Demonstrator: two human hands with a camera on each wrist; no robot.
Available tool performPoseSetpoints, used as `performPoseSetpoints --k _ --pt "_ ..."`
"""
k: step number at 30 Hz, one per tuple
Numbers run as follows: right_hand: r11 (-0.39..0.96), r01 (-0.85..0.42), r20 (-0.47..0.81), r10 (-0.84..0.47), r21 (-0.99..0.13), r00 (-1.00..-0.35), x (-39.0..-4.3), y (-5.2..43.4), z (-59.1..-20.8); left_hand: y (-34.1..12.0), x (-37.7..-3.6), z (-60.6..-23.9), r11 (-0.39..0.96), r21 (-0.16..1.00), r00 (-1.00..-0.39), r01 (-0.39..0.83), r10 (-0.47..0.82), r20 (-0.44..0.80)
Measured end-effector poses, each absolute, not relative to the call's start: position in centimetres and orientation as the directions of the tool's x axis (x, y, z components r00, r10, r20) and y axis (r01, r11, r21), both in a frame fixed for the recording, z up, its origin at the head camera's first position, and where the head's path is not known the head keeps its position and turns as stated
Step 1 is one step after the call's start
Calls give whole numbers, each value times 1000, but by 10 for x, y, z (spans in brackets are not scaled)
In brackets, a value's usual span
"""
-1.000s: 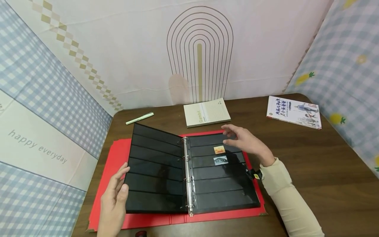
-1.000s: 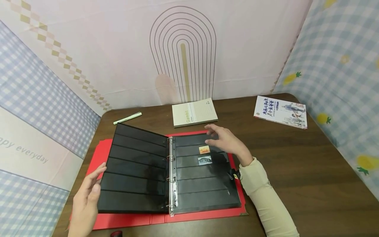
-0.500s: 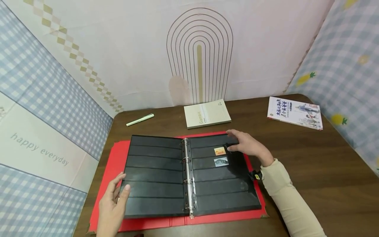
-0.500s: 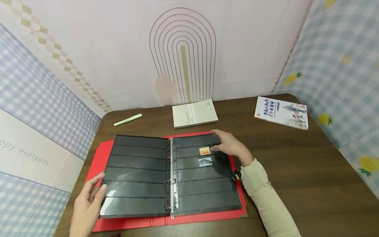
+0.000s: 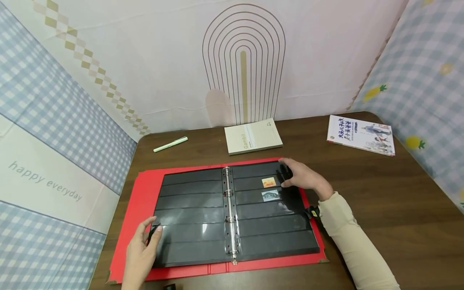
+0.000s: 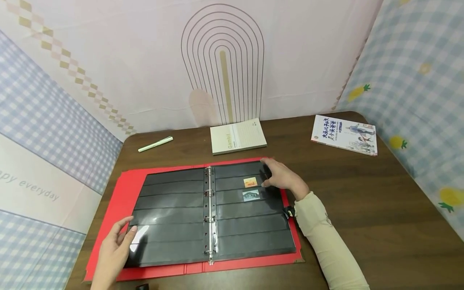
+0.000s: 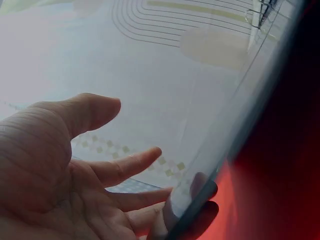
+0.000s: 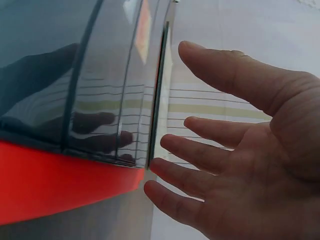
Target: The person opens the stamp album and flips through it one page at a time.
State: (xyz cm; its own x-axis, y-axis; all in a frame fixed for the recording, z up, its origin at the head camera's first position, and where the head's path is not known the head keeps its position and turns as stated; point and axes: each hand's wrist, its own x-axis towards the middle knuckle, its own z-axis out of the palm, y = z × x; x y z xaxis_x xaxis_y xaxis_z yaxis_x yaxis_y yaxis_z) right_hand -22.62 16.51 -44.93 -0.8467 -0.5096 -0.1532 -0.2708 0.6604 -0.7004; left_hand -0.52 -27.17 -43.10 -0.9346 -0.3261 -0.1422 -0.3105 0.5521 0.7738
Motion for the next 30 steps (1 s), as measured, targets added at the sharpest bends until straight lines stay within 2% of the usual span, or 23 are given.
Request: performPoseSetpoints --k 4,13,22,30 --pt "667 -272 -161 -512 -694 -844 -227 166 -452 -271 -6 -437 579 756 -937 -306 -322 -133" --pt "658 -277 -165 -527 -700 -833 -228 167 -453 -268 -6 -447 594 770 -943 -231 -330 -28" --pt "658 -288 -163 -535 -695 -829 -231 166 -460 -271 -12 -455 644 721 -949 -254 -309 -59" --pt "713 -259 -257 -529 -651 -809 -231 159 -462 -267 -15 -459 644 681 -933 -348 -308 -186"
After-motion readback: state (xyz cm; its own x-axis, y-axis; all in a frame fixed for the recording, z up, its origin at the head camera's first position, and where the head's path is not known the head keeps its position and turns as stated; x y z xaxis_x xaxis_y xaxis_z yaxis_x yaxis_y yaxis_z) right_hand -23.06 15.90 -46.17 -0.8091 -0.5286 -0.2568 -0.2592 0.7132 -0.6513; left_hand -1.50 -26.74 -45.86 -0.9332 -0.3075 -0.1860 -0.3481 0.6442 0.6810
